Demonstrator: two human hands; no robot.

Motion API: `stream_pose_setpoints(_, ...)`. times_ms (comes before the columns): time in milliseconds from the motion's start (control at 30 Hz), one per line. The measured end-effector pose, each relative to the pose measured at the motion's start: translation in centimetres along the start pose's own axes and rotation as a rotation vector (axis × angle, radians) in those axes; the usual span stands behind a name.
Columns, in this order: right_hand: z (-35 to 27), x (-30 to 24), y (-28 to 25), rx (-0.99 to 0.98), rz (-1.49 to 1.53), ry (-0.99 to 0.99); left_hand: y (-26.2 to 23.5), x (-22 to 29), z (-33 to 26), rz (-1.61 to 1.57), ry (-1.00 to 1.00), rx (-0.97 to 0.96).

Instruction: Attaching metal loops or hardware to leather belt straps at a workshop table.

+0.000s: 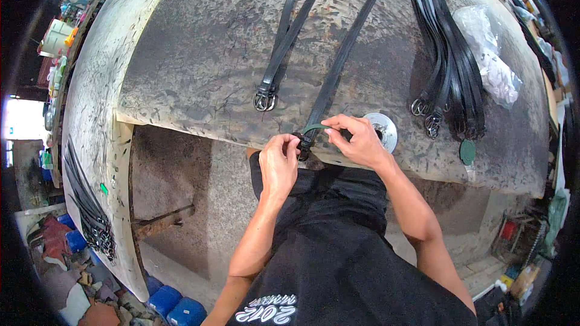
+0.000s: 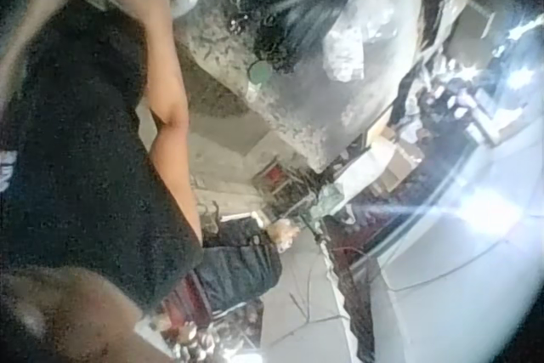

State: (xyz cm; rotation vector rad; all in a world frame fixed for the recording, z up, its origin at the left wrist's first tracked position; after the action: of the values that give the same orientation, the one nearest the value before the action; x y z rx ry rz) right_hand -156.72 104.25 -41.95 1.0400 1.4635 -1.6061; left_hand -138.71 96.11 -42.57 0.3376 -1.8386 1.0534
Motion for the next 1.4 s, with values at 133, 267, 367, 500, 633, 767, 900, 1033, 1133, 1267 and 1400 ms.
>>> stream_pose_setpoints(133, 0.0, 0.0, 0.0, -0.023, 0.021, 0.03, 0.0, -0.2, 0.0, 0.015, 0.0, -0.006)
stream_pose_setpoints(267, 0.0, 0.0, 0.0, -0.036, -0.022, 0.046, -0.1, 0.3, 0.0, 0.011, -0.016, -0.011)
stream_pose_setpoints(367, -0.1, -0.2, -0.2, -0.001, 0.025, -0.008, 0.0, 0.2, -0.1, -0.012, -0.022, -0.002)
stream_pose_setpoints(500, -0.5, 0.2, -0.8, -0.01, 0.083, 0.036, 0.0, 0.0, -0.2, -0.039, -0.029, 0.002)
stream_pose_setpoints(633, -0.5, 0.3, -0.8, 0.002, 0.061, -0.006, 0.1, -0.2, -0.1, -0.073, -0.042, -0.005)
stream_pose_setpoints(767, -0.5, 0.1, -1.0, -0.033, 0.07, 0.071, -0.2, 0.1, -0.1, -0.073, -0.071, -0.018)
stream_pose_setpoints(900, -0.4, 0.2, -0.9, -0.017, 0.026, 0.02, -0.2, 0.1, -0.1, -0.11, -0.086, -0.036)
stream_pose_setpoints(1033, -0.3, 0.3, -0.9, -0.038, 0.013, 0.036, -0.2, -0.3, -0.5, -0.246, -0.031, 0.007)
stream_pose_setpoints(1133, -0.4, 0.5, -0.8, -0.012, 0.037, 0.02, -0.1, -0.1, -0.6, -0.149, 0.074, -0.004)
stream_pose_setpoints(1267, -0.4, 0.2, -1.1, -0.016, 0.057, 0.021, -0.1, 0.5, -0.7, 0.001, 0.201, -0.031)
stream_pose_setpoints(1400, -0.4, 0.4, -0.9, -0.047, -0.001, 0.049, 0.0, 0.4, -0.8, 0.024, 0.257, -0.025)
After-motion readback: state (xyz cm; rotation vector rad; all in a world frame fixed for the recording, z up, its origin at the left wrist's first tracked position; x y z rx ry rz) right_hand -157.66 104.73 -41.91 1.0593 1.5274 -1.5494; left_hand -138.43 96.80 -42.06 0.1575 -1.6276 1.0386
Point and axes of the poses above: each hand's wrist, its own z-axis towards the middle knuckle, its own y-axis out of the palm, x = y × z, the point moved 3 cm from there along z, towards the middle knuckle, and after that the axes turned 13 degrees about -x, right-handed, at the moved point
